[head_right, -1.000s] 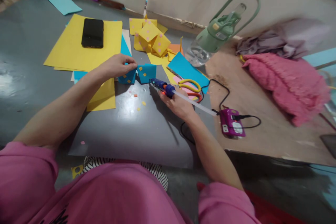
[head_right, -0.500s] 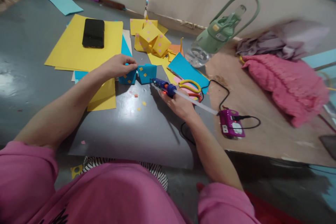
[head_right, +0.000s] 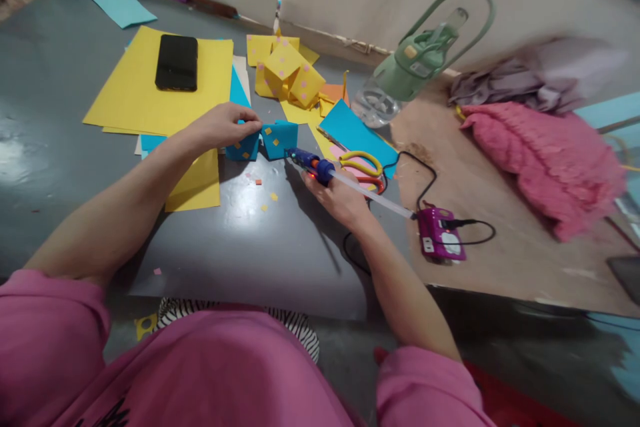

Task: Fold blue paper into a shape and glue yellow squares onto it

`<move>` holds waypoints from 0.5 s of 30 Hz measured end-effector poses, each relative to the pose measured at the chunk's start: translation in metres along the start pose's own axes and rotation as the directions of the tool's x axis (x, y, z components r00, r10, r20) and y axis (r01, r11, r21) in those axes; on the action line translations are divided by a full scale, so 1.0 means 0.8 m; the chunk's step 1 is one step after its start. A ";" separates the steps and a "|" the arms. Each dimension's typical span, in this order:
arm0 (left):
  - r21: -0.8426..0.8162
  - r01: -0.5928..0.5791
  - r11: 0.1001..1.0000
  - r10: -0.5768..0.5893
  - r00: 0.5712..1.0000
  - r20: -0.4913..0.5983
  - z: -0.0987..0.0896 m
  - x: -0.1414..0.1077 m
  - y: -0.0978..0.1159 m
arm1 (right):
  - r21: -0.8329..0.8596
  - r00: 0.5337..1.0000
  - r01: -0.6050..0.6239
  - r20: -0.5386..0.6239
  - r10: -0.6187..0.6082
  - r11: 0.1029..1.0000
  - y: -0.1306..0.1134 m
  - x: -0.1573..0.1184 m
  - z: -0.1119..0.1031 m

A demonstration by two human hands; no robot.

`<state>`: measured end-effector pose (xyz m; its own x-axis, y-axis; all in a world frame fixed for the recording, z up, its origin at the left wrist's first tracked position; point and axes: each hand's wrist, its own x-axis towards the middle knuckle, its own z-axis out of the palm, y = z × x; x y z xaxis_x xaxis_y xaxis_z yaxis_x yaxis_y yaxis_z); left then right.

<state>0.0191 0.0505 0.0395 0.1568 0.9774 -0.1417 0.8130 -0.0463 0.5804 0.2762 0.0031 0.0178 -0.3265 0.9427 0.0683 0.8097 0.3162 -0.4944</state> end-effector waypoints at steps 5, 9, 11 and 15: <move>-0.002 0.006 1.000 -0.006 1.000 0.009 0.000 -0.001 0.001 | 0.000 1.000 -0.002 0.006 0.002 1.000 -0.001 0.000 0.000; 0.008 0.001 1.000 -0.001 1.000 -0.004 -0.001 -0.003 0.004 | -0.012 0.999 0.028 0.017 -0.027 1.000 -0.002 0.000 -0.002; 0.006 0.000 1.000 0.000 1.000 -0.008 -0.001 -0.003 0.004 | -0.011 0.999 0.043 0.011 -0.043 0.999 -0.002 0.000 -0.001; -0.003 0.008 1.000 -0.008 1.000 -0.004 -0.001 -0.003 0.003 | -0.020 0.997 0.075 0.010 -0.075 0.997 -0.002 -0.002 0.000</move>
<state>0.0204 0.0478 0.0417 0.1479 0.9785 -0.1435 0.8127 -0.0376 0.5815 0.2754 0.0010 0.0187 -0.3911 0.9152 0.0970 0.7921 0.3884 -0.4708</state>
